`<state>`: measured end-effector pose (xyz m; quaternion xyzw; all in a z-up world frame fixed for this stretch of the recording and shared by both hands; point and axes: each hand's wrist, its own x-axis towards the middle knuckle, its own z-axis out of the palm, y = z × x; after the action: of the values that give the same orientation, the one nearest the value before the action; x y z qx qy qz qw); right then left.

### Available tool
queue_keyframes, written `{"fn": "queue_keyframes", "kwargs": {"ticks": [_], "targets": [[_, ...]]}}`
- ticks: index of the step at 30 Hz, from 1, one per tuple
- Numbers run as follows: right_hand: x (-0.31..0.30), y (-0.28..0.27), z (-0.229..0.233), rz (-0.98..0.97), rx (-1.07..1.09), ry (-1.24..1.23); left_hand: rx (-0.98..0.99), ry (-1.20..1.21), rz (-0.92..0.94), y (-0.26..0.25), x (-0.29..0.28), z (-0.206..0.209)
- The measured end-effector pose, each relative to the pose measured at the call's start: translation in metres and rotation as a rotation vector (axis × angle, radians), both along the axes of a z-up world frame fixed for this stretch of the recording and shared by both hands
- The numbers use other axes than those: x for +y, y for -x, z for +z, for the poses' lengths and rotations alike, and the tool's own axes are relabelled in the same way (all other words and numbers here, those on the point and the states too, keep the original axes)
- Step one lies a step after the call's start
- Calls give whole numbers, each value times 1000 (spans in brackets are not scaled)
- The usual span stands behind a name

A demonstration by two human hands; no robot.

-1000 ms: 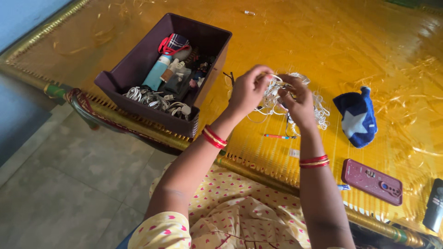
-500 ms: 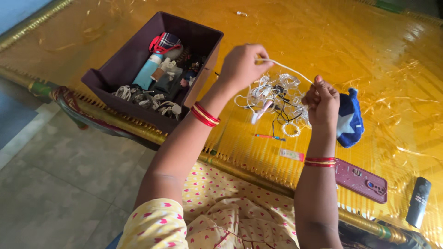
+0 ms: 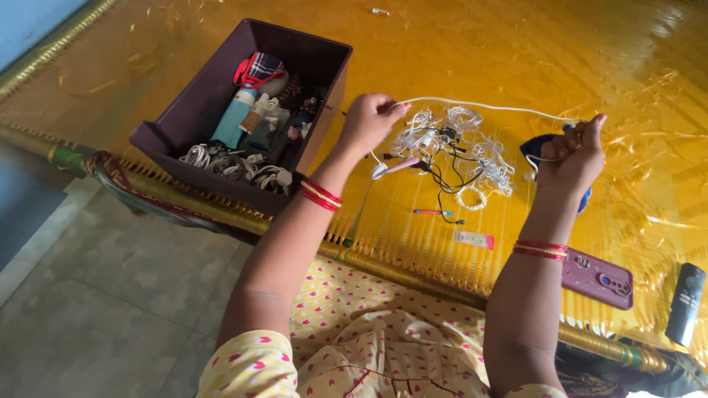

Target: The person sits on a charpai and organizes a pile of tangled cables and wires on the surface. They pick up individual cables, untangle them, wipe them with a blue cloth, and place them into a brown storage box. The person handles multiple cables one at a time, including white and black wires, and uses a blue cloth to clean them before storing.

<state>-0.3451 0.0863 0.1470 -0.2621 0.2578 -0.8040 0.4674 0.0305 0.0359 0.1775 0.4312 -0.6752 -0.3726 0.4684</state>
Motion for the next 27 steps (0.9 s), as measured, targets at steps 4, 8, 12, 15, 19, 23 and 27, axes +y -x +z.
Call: {"fn": "queue_keyframes", "kwargs": {"ticks": [4, 8, 12, 15, 19, 23, 27], "targets": [[0, -16, 8, -29, 321, -168, 365, -182, -167, 30, -4, -9], [3, -74, 13, 223, 1179, -69, 436, -193, -230, 63, -19, -7], [9, -145, 5, 364, 1768, -306, 434, -126, -278, 84, -28, 3], [7, -159, -12, 377, 1749, -204, 421, -83, -251, 89, -29, 15], [-11, -149, -34, 216, 1972, -290, 314, 74, -119, 84, -29, 31], [-8, -139, -28, 371, 1811, -304, 286, 73, -82, 70, -27, 54], [3, -130, -1, 485, 1566, -228, 11, 353, 86, 68, -20, 54]]}}
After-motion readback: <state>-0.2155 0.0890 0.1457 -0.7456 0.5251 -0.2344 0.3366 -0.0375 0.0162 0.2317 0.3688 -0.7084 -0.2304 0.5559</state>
